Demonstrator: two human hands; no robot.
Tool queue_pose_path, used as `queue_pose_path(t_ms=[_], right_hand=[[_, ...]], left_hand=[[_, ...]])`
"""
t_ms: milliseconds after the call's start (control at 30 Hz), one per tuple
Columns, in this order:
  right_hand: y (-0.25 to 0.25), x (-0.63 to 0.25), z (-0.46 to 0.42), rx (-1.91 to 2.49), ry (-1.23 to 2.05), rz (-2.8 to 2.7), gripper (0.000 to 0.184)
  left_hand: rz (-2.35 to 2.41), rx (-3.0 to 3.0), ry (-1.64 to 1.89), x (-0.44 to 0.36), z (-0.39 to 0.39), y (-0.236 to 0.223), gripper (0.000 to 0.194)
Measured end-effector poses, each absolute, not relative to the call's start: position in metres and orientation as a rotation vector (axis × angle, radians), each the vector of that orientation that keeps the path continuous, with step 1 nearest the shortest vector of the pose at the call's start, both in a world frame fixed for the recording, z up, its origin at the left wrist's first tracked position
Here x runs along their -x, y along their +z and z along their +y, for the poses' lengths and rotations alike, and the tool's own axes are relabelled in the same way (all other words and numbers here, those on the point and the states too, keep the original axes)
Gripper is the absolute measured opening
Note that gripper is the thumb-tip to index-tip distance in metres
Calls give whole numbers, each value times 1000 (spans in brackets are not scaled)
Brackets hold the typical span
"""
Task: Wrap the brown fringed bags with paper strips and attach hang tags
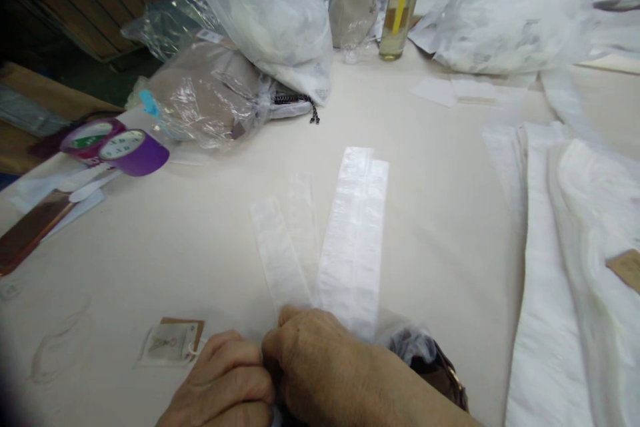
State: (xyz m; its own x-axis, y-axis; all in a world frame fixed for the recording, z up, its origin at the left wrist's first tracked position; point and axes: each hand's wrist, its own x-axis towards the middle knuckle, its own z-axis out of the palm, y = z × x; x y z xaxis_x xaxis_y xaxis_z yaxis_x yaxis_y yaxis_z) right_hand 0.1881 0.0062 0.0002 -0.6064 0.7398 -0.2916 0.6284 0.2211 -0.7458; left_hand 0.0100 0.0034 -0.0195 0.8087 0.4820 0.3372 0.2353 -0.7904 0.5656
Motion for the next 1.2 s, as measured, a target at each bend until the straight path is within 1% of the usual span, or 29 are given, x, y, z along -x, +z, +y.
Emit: queue_pose_path(t_ms=[100,167,233,367,433,467,567,700,767,867,967,1000,1067,1133,1200], right_hand=[[3,-187,4,1327,1163,-2449,15],[7,-186,3,1391,1086,-2506,14],[10,-186,3,1478,1084,-2517,15],[15,-190,2,1651,1167,-2435,18],[16,-193,1,1709,1199,-2393,17],[16,-194,1,1729,1212,-2369,16],[12,-198,2,1759,1263,-2283,13],[7,-204,4,1816,1328,-2148,16],[10,-208,0,1861,1291,-2062,18],[22,-213,-19,1910,1005,-1931,21],[32,-214,-58,1846,666,-1865,20],[32,-214,-74,1807,563,-1872,19],[26,-213,-104,1742,320,-1913,21],[15,-209,-129,1744,116,-1945,23],[3,-203,-147,1846,16,-1920,24]], left_hand=[[521,-2474,831,-13,-1,-31,32],[490,-2476,815,-16,0,-32,34],[426,-2490,802,-19,4,-25,36],[344,-2518,509,-25,12,-5,39],[366,-2496,314,-29,15,4,36],[400,-2474,239,-31,15,6,31],[557,-2388,75,-37,16,9,4],[704,-2318,90,-43,14,8,14],[754,-2257,108,-43,13,8,19],[865,-2192,197,-44,7,8,32],[977,-2315,405,-44,0,8,40],[990,-2392,499,-43,-2,9,38],[914,-2540,653,-41,-8,15,28],[724,-2631,665,-36,-14,22,18],[551,-2646,596,-29,-21,29,22]])
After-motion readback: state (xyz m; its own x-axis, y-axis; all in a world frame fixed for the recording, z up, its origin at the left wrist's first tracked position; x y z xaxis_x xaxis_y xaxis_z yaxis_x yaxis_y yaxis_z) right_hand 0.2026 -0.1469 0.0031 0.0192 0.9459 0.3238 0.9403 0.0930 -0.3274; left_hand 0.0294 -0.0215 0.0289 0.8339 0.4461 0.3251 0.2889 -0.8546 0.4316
